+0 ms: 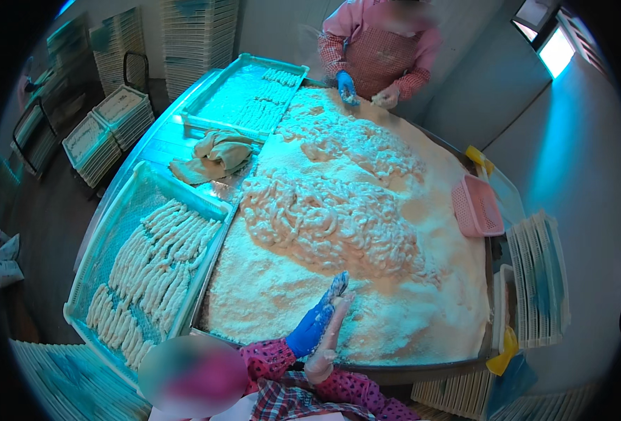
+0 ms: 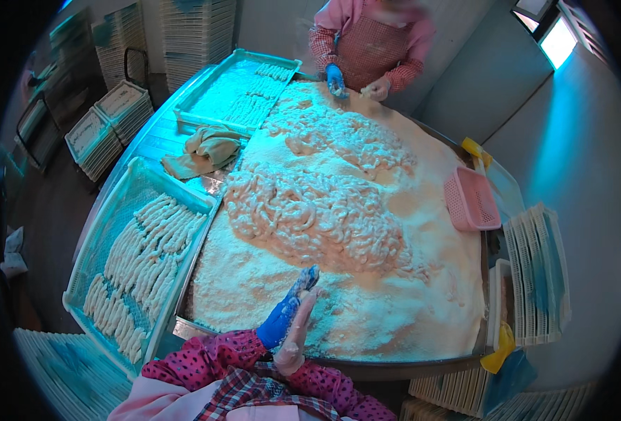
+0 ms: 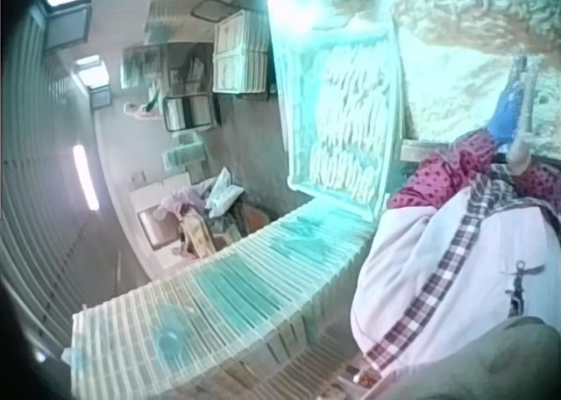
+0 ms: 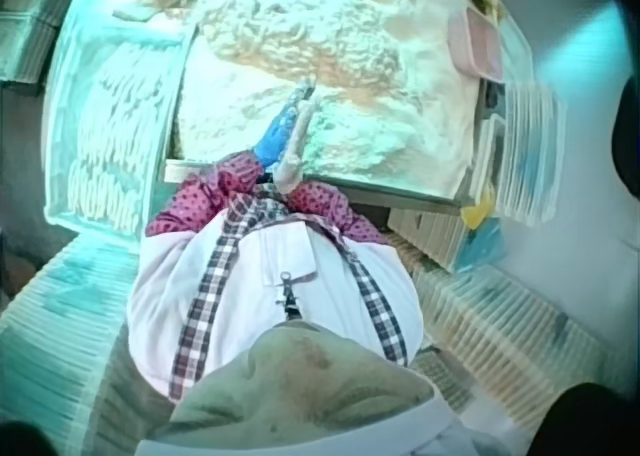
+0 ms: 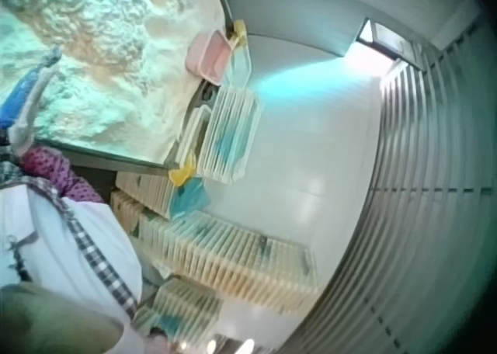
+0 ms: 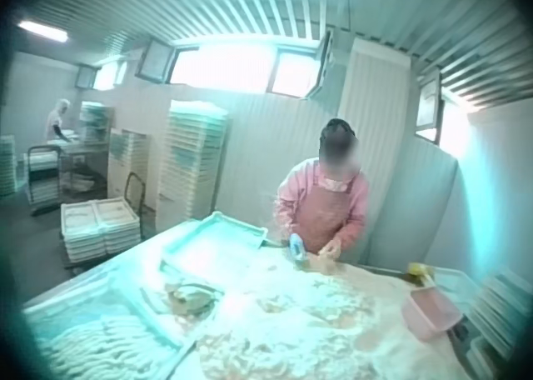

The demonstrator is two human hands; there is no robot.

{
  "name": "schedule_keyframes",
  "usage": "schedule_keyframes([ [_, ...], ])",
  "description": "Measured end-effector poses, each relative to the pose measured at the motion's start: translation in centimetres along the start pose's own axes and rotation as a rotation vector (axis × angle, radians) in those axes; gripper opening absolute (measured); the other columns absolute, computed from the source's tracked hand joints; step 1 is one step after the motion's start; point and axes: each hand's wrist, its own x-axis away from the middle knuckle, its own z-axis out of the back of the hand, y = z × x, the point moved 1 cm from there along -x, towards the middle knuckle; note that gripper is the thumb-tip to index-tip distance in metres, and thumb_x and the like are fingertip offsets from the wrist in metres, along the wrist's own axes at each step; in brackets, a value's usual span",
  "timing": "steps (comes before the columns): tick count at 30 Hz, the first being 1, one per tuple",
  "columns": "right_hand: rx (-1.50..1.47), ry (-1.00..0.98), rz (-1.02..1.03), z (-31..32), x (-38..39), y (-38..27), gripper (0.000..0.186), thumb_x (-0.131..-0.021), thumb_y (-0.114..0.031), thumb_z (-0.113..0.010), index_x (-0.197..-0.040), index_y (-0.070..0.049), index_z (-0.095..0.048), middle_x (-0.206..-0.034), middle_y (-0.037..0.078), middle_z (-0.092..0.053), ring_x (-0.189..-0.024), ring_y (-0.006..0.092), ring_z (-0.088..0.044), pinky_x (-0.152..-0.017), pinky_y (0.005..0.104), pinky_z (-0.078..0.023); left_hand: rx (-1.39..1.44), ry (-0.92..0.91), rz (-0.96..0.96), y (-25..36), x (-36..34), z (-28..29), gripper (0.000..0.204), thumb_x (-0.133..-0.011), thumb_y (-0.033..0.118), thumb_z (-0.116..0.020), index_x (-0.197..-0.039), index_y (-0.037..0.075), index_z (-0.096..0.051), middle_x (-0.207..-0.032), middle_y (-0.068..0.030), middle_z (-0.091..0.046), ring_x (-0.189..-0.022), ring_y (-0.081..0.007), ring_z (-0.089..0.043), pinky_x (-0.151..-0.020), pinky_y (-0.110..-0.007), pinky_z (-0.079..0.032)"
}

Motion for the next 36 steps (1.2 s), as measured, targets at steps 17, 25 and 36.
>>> schedule_keyframes([
  [17,-0.112,-0.071,-0.038,-4.9,-3.0,-0.5,0.065,-0.096,-0.037,-0.034,-0.145,0.001,-0.013,-0.151,0.019,-0.012,-0.141,0.0310,-0.011,-0.113,0.0419,-0.007,-0.001,0.027,0.015,4.7,-0.1,4.5,0.073,-0.095,0.034,-0.045,-0.146,0.001,-0.005,-0.154,-0.0117,-0.004,-0.141,-0.0224,-0.006,-0.113,-0.035,-0.007],
  [25,0.401,-0.241,-0.059,-8.9,-8.6,5.4,0.054,-0.084,-0.023,-0.063,-0.130,-0.001,-0.045,-0.126,0.019,-0.050,-0.120,0.0342,-0.043,-0.102,0.0455,-0.031,-0.329,0.792,0.304,10.9,7.4,19.7,0.043,-0.098,0.030,-0.041,-0.126,-0.002,-0.048,-0.123,-0.0121,-0.054,-0.114,-0.0200,-0.051,-0.100,-0.030,-0.037],
  [36,0.718,-0.205,0.049,-11.1,-12.0,10.0,0.028,-0.074,-0.009,-0.070,-0.097,-0.004,-0.056,-0.088,0.010,-0.056,-0.082,0.0273,-0.054,-0.074,0.0370,-0.043,-0.499,1.359,0.471,24.1,41.0,48.4,0.048,-0.095,0.043,-0.045,-0.113,0.001,-0.060,-0.102,-0.0098,-0.067,-0.090,-0.0197,-0.063,-0.086,-0.029,-0.047],
])
